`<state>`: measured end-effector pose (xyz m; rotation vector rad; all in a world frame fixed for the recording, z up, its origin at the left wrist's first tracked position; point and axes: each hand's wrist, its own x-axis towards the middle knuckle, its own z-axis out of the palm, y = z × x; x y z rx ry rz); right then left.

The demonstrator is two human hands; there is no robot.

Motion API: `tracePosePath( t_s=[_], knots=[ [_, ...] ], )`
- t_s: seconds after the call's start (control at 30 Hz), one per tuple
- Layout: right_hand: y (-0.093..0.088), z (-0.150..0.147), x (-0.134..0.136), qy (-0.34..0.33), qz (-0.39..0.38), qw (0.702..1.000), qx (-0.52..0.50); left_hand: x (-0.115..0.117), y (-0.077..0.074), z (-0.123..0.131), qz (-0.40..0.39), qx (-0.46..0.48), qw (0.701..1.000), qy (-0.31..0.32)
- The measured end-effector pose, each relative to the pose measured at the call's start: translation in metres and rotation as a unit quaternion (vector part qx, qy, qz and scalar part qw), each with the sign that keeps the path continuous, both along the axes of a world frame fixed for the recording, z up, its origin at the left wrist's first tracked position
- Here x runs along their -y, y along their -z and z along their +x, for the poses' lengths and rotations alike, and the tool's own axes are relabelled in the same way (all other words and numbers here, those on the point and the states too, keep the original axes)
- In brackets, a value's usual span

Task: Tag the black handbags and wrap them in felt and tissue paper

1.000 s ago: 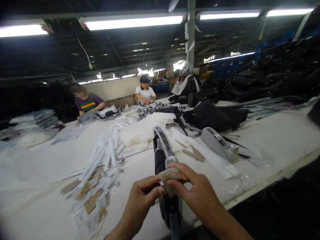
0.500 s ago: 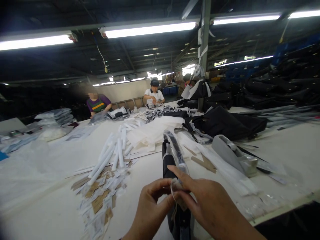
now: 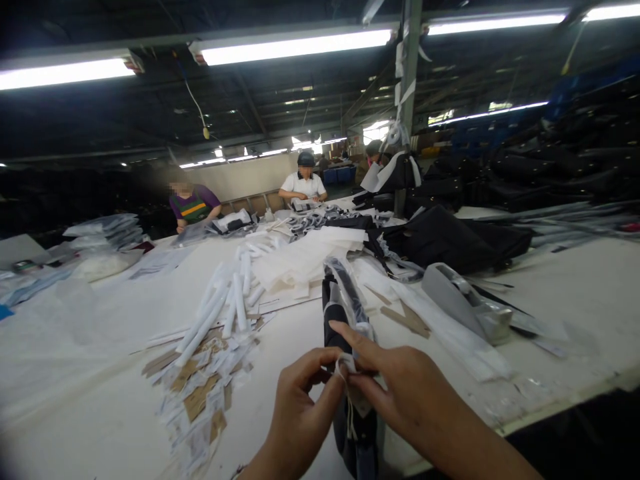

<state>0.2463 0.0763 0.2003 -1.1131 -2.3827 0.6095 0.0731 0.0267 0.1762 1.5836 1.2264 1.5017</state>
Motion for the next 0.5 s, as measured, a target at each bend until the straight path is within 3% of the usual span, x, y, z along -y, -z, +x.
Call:
tracePosePath(
  t_s=[0.2,0.33,0.5],
  knots=[
    [-0.009,-0.004,-0.002,0.001,-0.052,0.999,-0.013,-0.005,0.006,-0.002,-0.09,0.09,0.992,0.018],
    [-0.009,-0.006,-0.001,0.004,-0.074,0.996,-0.049,-0.005,0.008,-0.007,-0.059,0.055,0.996,0.042],
    [-0.006,-0.002,0.007,0.01,-0.125,0.983,-0.134,-0.002,-0.003,-0.019,0.003,-0.04,0.997,0.069]
  ],
)
